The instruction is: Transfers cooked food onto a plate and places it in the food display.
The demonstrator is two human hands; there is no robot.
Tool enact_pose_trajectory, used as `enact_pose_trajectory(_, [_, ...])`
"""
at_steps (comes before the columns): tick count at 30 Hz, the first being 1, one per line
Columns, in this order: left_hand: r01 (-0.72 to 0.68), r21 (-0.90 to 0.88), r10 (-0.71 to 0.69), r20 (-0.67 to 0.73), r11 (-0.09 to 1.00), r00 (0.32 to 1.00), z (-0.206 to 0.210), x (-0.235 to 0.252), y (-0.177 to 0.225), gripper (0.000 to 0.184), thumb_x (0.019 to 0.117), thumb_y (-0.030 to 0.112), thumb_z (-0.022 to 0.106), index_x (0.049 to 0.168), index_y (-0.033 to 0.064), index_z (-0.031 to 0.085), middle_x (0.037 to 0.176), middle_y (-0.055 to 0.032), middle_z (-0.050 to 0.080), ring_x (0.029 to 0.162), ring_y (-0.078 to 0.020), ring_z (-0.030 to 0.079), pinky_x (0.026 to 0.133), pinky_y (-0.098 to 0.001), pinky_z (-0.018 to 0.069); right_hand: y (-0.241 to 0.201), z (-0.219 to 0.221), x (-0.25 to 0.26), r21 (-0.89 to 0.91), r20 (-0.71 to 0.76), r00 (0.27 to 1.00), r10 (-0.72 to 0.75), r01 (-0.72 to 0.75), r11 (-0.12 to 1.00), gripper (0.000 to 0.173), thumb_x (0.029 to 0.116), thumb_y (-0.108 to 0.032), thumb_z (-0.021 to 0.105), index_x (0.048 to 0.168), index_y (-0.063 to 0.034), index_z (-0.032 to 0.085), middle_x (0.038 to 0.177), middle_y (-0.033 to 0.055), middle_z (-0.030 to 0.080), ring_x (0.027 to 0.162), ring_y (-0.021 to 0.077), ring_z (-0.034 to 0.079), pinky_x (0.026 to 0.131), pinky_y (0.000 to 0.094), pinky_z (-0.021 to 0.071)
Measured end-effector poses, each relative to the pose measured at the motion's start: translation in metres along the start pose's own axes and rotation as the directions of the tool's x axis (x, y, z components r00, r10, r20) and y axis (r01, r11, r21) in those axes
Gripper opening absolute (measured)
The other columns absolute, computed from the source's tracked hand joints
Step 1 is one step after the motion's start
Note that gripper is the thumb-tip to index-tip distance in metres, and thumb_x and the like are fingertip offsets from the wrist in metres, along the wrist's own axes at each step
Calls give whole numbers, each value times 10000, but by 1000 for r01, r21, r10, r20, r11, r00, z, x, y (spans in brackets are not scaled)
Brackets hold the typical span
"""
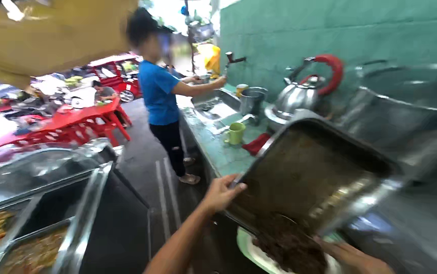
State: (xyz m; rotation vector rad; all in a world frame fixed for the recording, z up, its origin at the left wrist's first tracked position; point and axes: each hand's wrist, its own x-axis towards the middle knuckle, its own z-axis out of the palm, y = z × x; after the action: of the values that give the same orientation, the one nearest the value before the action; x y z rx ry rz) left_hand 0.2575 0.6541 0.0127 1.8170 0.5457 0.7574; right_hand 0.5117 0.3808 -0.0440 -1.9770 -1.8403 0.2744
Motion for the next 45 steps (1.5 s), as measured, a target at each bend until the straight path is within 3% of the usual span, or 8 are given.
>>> enact_pose_trajectory(3, [-17, 17, 17, 7, 1000, 1000, 2, -2, -2, 287, 1004, 187, 605, 1248, 58, 685, 1030, -24, 749, 874, -89, 709, 811, -325, 610, -5, 13, -6, -41, -185, 983, -13, 5, 999, 472, 857, 104, 554, 1229, -107, 755, 1024, 173, 755, 830, 365, 748, 699, 585, 605])
enact_pose_trajectory(5, [-42, 29, 43, -24, 999, 999, 5, -1, -4, 259, 996, 173, 599, 1209, 63, 697, 987, -2, 749, 835, -66, 702, 776, -296, 605, -1, 20, -9, -76, -253, 967, -31, 12, 997, 485, 818, 87, 551, 1194, -126, 772, 952, 138, 755, 759, 321, 744, 645, 537, 611])
enact_pose_trajectory(20, [4, 28, -1, -110, 1000, 994, -5, 3, -18, 207, 1029, 189, 572, 1144, 98, 719, 923, 8, 745, 766, -63, 696, 709, -264, 597, 7, 33, -34, -76, -355, 934, -27, -1, 997, 450, 880, 3, 505, 1216, -151, 762, 962, 89, 752, 753, 238, 736, 624, 423, 614])
enact_pose_trajectory(23, [12, 41, -8, -106, 999, 994, -10, 2, -13, 241, 1034, 191, 571, 1212, 107, 710, 966, 14, 756, 785, -56, 706, 715, -255, 603, 10, 37, -40, -106, -387, 920, -61, 22, 994, 449, 889, 3, 495, 1215, -155, 761, 977, 85, 754, 780, 217, 737, 654, 385, 616])
enact_pose_trajectory(29, [-93, 23, 96, -128, 995, 987, -14, 8, -13, 229, 983, 141, 594, 1163, 62, 711, 962, 29, 751, 812, -31, 704, 748, -231, 607, 14, 42, -50, -229, -442, 888, -129, 28, 973, 379, 947, -30, 516, 1199, -173, 759, 948, 81, 742, 787, 210, 727, 639, 349, 602])
enact_pose_trajectory(33, [-89, 59, 98, -165, 994, 981, -17, 9, -6, 251, 970, 150, 597, 1176, 56, 705, 1001, 35, 750, 851, -21, 703, 781, -237, 608, 11, 44, -53, -236, -444, 890, -104, -4, 972, 383, 949, -23, 519, 1201, -178, 761, 968, 83, 747, 810, 222, 732, 657, 364, 609])
enact_pose_trajectory(41, [-127, 74, 142, -236, 989, 961, -27, 10, 5, 218, 976, 220, 595, 1109, 100, 720, 957, 74, 739, 826, 0, 696, 756, -212, 605, -1, 24, -49, -281, -472, 871, -137, -2, 960, 352, 979, -49, 514, 1191, -200, 752, 968, 74, 738, 806, 213, 712, 648, 343, 586])
enact_pose_trajectory(45, [-145, 70, 157, -232, 987, 960, -28, 6, 11, 291, 990, 415, 626, 1081, 159, 728, 978, 95, 734, 814, -12, 696, 725, -210, 604, -8, 29, -43, -278, -463, 874, -149, 16, 961, 341, 974, -44, 520, 1165, -196, 758, 942, 75, 730, 785, 210, 704, 629, 340, 579])
